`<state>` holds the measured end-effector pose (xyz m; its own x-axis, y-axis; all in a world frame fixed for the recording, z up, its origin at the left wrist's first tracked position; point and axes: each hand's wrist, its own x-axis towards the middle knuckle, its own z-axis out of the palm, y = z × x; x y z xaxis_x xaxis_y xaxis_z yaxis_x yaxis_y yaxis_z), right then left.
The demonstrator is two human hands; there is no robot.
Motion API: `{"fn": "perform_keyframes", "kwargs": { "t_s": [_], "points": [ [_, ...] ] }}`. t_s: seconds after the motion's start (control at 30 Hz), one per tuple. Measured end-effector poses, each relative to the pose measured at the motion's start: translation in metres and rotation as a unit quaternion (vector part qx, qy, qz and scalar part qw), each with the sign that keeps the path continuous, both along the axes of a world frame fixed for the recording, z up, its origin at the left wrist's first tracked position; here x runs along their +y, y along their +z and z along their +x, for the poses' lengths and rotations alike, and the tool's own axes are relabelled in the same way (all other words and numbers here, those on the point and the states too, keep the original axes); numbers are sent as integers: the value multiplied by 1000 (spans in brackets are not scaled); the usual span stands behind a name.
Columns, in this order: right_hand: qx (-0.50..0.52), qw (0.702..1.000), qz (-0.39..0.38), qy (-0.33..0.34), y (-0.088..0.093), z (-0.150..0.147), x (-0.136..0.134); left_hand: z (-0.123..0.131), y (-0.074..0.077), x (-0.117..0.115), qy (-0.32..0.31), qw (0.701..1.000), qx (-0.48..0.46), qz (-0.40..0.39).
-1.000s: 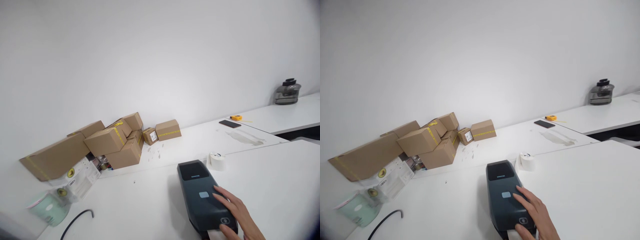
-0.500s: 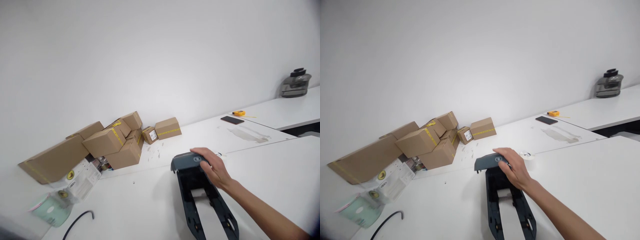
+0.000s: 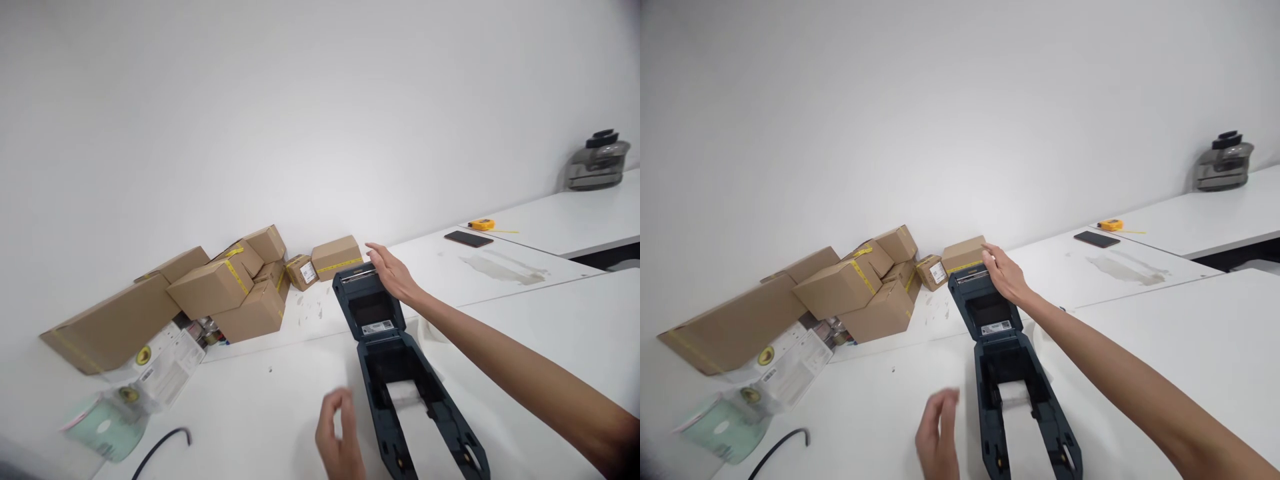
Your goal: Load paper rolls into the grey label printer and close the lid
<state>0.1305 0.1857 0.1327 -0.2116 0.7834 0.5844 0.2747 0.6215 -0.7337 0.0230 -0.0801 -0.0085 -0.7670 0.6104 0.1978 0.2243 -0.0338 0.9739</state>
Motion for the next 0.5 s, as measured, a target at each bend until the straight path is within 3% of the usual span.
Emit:
{"fn": "perform_keyframes", "kwargs": {
  "t_s": [0.1,0.2,0.37,0.5],
  "points": [
    [-11,1000,-1,-1,1,-5,7,-19,25,63,-141,989,-17,-36],
    [-24,1000,3,-2,1,-5,10,-21,20,100,-228,969,-78,-60],
    [-44,998,25,24,8,8,0,-18,-2,111,-271,956,-112,-24],
    [27,987,156,-27,7,33,-39,-19,-1,109,-271,957,-105,6]
  ]
}}
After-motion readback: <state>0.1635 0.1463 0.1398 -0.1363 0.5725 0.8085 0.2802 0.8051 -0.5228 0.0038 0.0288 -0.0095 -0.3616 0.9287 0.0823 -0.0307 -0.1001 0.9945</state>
